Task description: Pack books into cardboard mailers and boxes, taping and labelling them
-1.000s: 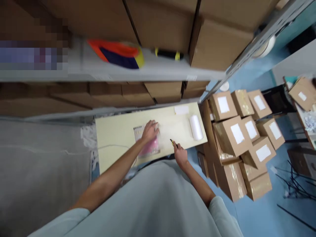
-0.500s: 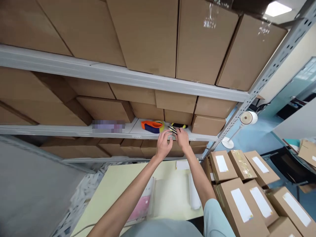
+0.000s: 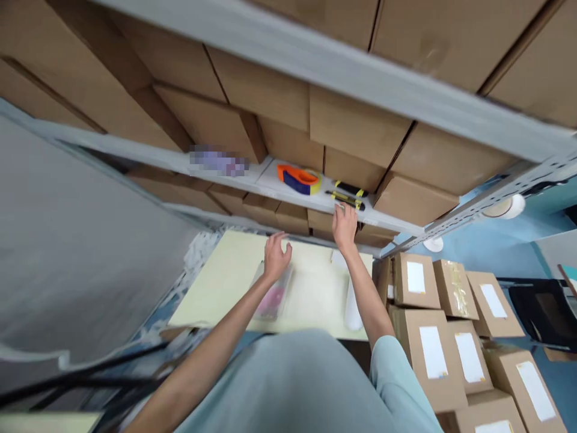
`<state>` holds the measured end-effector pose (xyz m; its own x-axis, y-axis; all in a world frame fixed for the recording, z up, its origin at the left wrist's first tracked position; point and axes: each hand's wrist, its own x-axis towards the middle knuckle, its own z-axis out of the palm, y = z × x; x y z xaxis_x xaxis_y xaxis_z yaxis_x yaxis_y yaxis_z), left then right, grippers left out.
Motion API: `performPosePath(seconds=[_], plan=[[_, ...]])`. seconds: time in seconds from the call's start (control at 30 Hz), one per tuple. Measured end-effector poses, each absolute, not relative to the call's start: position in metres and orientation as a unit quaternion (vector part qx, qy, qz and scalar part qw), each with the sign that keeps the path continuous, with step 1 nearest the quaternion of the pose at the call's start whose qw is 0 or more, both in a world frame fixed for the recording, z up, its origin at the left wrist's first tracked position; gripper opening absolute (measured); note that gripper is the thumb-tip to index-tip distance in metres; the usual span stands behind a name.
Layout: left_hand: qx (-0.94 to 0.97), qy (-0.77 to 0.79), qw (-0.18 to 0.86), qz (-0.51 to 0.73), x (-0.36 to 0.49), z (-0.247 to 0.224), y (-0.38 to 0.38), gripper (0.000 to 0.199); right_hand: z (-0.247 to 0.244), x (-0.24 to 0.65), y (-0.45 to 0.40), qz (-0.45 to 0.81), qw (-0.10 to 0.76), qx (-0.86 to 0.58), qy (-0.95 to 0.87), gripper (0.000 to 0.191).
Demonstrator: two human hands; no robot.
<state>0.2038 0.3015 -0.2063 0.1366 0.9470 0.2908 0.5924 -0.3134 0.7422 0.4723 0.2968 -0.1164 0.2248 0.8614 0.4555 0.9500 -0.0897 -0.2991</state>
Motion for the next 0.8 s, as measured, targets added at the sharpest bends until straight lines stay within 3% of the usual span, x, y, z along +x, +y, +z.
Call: performPosePath(seconds=[0.13,0.23,0.37,0.6,0.8], plan=[[0.630,0.683,0.285,0.234,0.150,-0.282,0.254,0.057,-0.203,0.414,0.235,0.097,0.268,-0.740,-0.609,0.041],[0.572,0.756,0.296,0.118,0.119,-0.329,0.221,0.076,-0.263,0.361,0.184,0.291,0.177,-0.761,-0.553,0.039],[0.561,0.769,0.304,0.036,0.091,-0.363,0.196,0.082,-0.310,0.303,0.136,0.452,0.061,-0.760,-0.463,0.032],[0.640,0.694,0.324,0.068,0.080,-0.378,0.185,0.087,-0.331,0.259,0.122,0.495,0.030,-0.796,-0.346,0.038],[0.616,0.714,0.325,0.068,0.086,-0.373,0.189,0.098,-0.328,0.240,0.127,0.424,0.056,-0.850,-0.309,0.031]])
